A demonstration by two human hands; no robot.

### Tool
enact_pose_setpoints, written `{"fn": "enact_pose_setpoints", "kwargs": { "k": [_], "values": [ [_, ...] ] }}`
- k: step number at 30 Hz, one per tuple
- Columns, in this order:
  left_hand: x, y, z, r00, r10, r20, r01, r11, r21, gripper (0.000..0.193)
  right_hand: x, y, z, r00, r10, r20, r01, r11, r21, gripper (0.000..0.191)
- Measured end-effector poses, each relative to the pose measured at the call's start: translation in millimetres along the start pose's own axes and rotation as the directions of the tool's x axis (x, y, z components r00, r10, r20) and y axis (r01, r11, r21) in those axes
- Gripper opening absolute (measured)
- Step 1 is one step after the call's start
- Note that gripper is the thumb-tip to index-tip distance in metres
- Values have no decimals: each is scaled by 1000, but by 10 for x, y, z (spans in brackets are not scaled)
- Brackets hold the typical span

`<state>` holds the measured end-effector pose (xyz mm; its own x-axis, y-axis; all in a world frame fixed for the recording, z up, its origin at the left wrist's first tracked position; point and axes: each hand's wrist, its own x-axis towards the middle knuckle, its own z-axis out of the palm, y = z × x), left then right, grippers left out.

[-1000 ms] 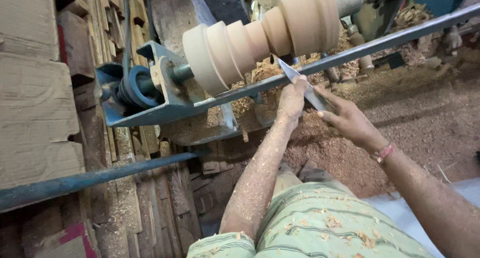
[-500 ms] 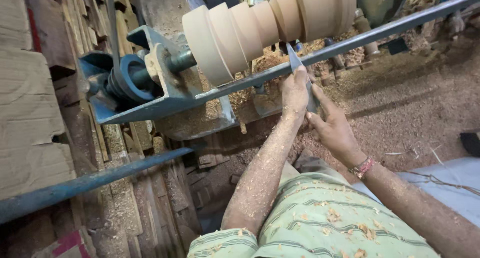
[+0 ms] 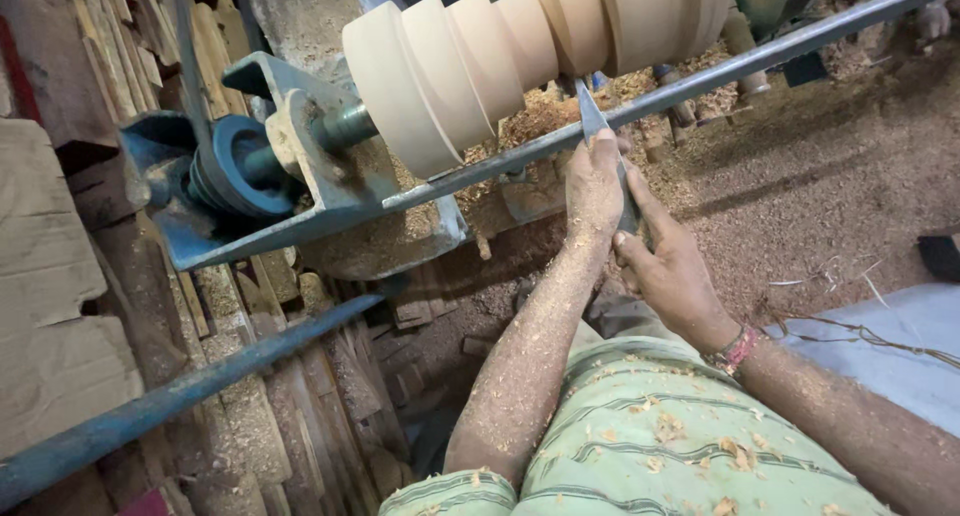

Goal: The person holds a small paper template against a spinning wooden workpiece on a lathe and marks it with a red pencil. They then use a chisel, braced on the tool rest with both hands, to shape and smooth the rotating wood, cutting grooves and profiles into the piece.

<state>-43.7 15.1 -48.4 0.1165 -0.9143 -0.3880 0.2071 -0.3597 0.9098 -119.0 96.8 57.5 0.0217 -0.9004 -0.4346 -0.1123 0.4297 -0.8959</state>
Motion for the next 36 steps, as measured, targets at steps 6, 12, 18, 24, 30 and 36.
{"fn": "enact_pose_setpoints", "kwargs": {
  "k": [6,12,18,24,30,36],
  "values": [
    [-21,66,10,997,80,-14,-78,994,80,36,5,-22,-10,1000,20,-21,-20,999,-27,79],
    [-91,219,10,1000,4,14,-4,1000,7,36,18,-70,-58,999,40,4,-40,999,-9,80],
    [-96,245,28,1000,-3,-2,3,1000,-8,39,21,-75,-74,999,42,-3,-42,998,-47,78],
    [-65,152,33,1000,-24,4,25,995,-100,41,53,-11,-84,1000,20,-13,-21,997,-73,78],
    [-71,205,27,998,-64,24,66,996,-66,43,85,112,-162,998,56,15,-53,990,-133,81],
    [-75,262,50,998,-66,5,66,992,-111,41,150,207,-248,875,-475,94,474,800,-369,74]
  ]
}}
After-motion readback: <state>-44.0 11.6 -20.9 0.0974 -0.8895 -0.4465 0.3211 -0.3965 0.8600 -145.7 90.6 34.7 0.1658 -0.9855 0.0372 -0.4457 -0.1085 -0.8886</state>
